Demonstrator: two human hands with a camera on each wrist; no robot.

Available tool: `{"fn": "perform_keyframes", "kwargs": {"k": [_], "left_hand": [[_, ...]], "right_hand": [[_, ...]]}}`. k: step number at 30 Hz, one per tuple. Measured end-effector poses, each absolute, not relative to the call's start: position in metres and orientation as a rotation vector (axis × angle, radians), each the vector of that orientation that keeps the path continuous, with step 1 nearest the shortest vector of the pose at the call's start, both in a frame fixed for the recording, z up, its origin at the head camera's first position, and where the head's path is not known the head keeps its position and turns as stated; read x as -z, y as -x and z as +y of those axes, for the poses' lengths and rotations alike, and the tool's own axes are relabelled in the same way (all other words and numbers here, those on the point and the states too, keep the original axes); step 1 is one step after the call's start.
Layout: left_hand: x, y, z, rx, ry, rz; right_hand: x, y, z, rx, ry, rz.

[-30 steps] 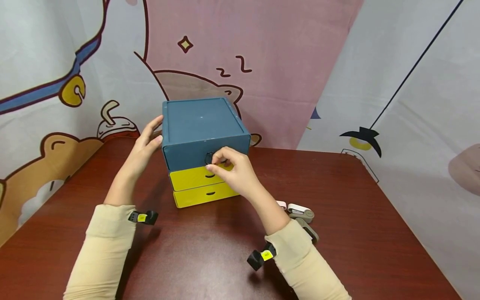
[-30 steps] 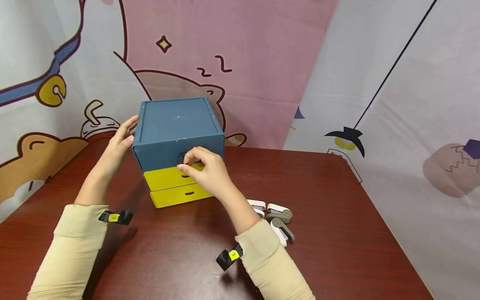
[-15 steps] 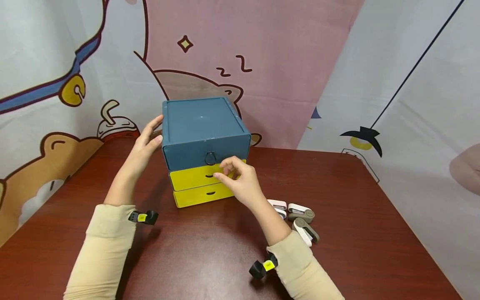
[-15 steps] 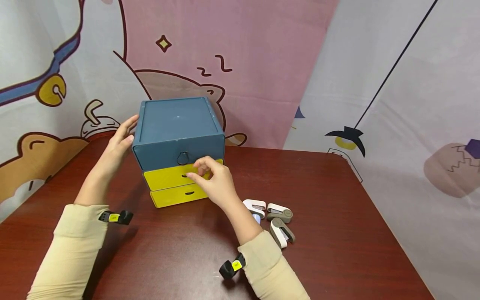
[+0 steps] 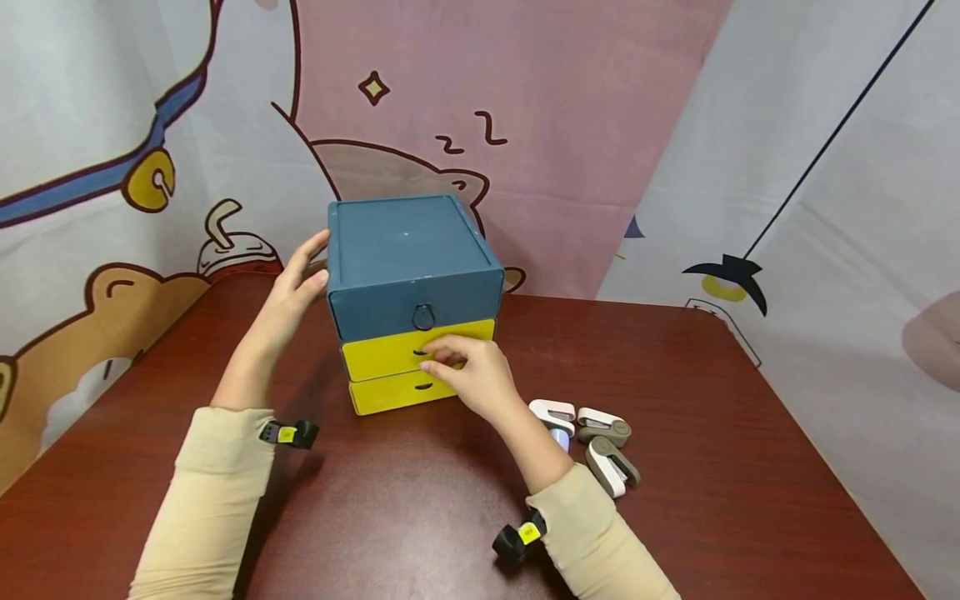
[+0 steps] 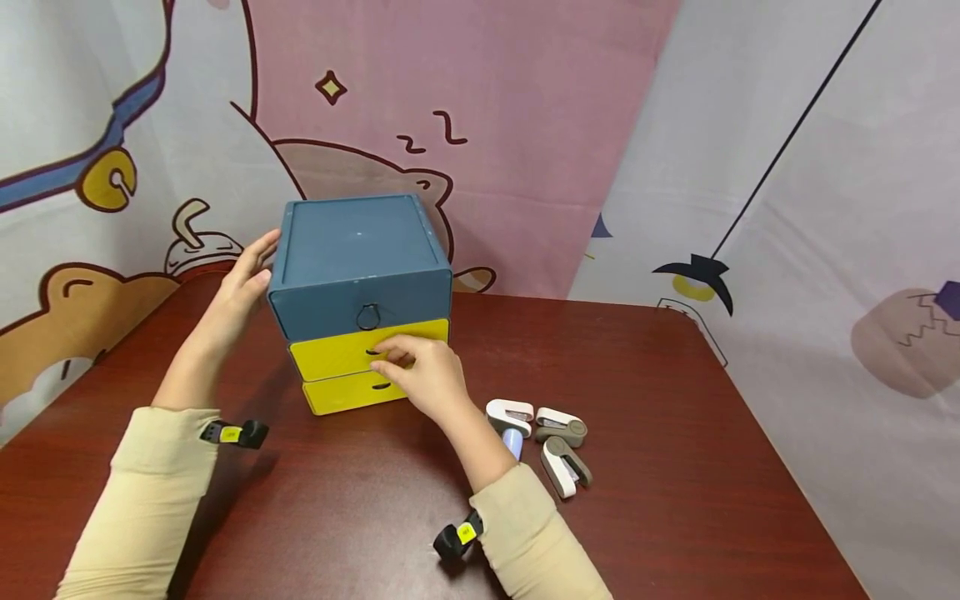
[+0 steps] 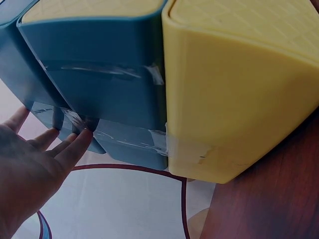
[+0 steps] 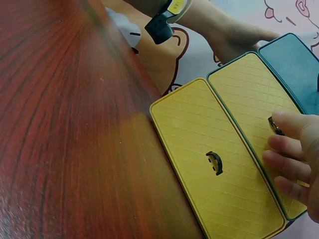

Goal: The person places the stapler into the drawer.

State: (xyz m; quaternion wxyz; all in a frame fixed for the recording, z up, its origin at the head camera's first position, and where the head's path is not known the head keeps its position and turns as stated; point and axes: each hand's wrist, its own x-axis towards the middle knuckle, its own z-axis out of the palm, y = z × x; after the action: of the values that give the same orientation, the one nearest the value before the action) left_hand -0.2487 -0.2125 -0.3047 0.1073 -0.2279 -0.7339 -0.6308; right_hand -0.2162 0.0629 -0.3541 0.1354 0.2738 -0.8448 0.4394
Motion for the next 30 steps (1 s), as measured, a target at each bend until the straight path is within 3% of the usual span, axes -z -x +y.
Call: {"fn": "perform_keyframes", "kwargs": {"k": [18,30], "left_hand": [[0.304,0.248,-0.211,1.844,0.659,-2.175],[0.305,0.248,-0.211,1.841,0.663,-2.174]], "right_hand": [[0.354,0.212,0.055,-0.899,-0.733,-2.438],[0.358,0.205,0.066,-0.801,-0.895,-2.429]]}}
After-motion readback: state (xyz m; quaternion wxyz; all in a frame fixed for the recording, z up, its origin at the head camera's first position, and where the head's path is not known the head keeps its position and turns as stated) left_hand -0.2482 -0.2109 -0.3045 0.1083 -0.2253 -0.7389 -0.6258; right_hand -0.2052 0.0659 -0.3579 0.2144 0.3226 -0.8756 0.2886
